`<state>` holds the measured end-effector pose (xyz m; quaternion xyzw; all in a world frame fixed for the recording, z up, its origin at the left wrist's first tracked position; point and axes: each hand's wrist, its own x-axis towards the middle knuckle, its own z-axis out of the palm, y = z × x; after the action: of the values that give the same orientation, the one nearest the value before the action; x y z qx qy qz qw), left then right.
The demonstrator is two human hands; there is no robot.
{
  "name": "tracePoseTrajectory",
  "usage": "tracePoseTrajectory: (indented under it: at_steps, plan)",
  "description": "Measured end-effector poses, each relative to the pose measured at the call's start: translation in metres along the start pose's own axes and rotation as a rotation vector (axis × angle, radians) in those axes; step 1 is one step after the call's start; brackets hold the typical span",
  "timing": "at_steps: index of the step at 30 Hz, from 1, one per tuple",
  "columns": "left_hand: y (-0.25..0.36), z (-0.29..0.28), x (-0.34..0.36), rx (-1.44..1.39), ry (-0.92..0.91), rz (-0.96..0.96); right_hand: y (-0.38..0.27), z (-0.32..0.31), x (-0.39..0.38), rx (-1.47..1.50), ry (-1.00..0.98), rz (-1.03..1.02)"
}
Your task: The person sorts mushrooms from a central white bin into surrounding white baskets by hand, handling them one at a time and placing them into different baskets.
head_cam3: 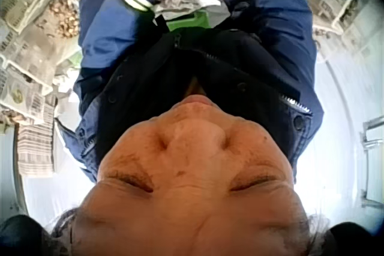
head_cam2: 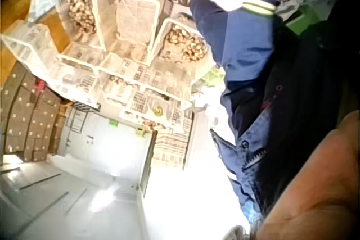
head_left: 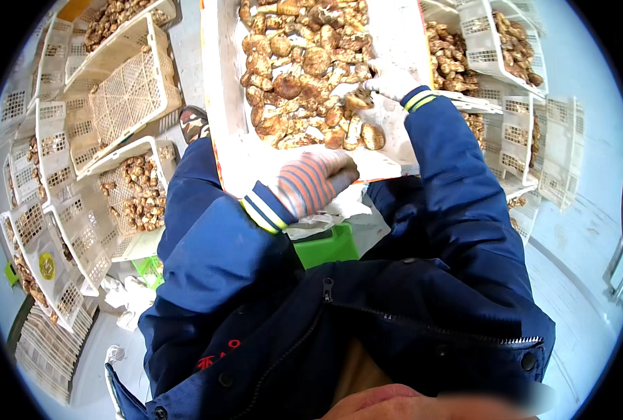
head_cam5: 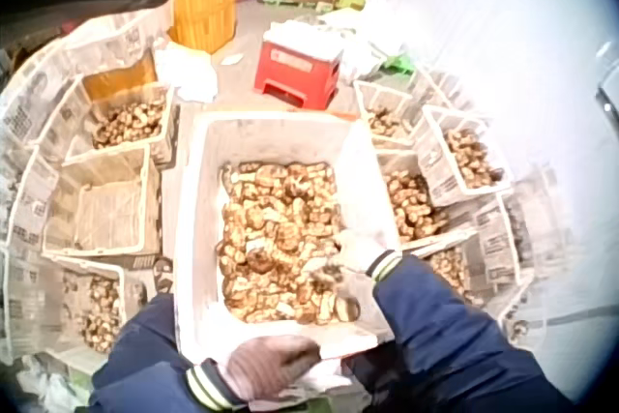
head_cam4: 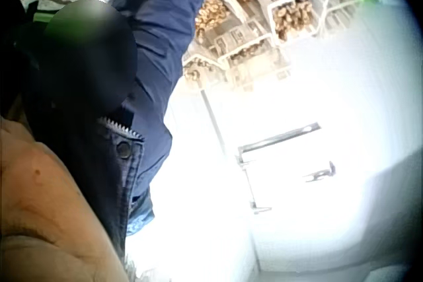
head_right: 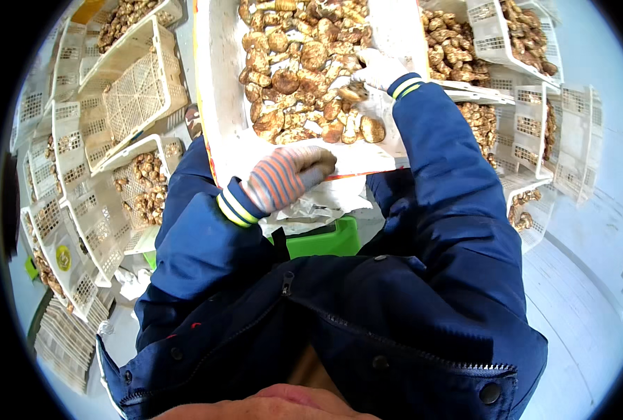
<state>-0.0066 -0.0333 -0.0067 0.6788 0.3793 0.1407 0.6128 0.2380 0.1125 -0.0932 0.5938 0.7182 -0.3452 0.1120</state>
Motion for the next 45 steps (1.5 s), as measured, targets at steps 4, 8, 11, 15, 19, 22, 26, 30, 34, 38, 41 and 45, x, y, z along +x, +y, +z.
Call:
tracePoseTrajectory:
  at_steps: [4,8,11,15,19,22,26,30,34,38,41,45]
  plan:
    - [0.003,0.004,0.02,-0.979,0.103,-0.136,-0.072,-0.046,-0.094,0.032,0.447,-0.51]
    - [0.042,-0.006,0.015,-1.606,0.044,0.178,-0.135,-0.03,-0.175,-0.15,0.743,-0.634]
    - [0.007,-0.008,0.024,-1.621,0.098,0.253,-0.132,-0.007,-0.181,0.015,0.784,-0.697]
    - [0.005,-0.019,0.014,-1.537,0.16,0.012,-0.116,-0.007,-0.167,0.561,0.832,-0.452]
    - [0.014,-0.013,0.018,-1.399,0.295,-0.053,-0.104,0.001,-0.151,1.219,0.378,-0.274]
    - [0.019,-0.007,0.019,-1.292,0.291,-0.057,-0.108,0.004,-0.158,1.118,0.298,-0.252]
    - [0.012,0.004,0.033,-0.753,0.352,0.08,-0.107,-0.001,-0.171,0.792,0.409,-0.454]
    - [0.023,0.0,0.026,-0.405,0.218,-0.08,-0.103,0.013,-0.16,1.239,0.136,-0.05]
    - [0.021,0.013,0.019,-0.427,0.195,0.023,-0.09,0.007,-0.16,0.861,0.194,0.049]
    - [0.007,0.012,0.005,-0.277,0.215,-0.084,-0.099,0.017,-0.163,0.817,0.231,0.115]
    - [0.032,0.023,-0.006,-0.057,0.252,-0.148,-0.109,0.028,-0.181,1.015,0.316,0.064]
    - [0.074,0.057,0.005,0.097,0.202,-0.007,-0.069,0.063,-0.172,1.458,0.659,-0.135]
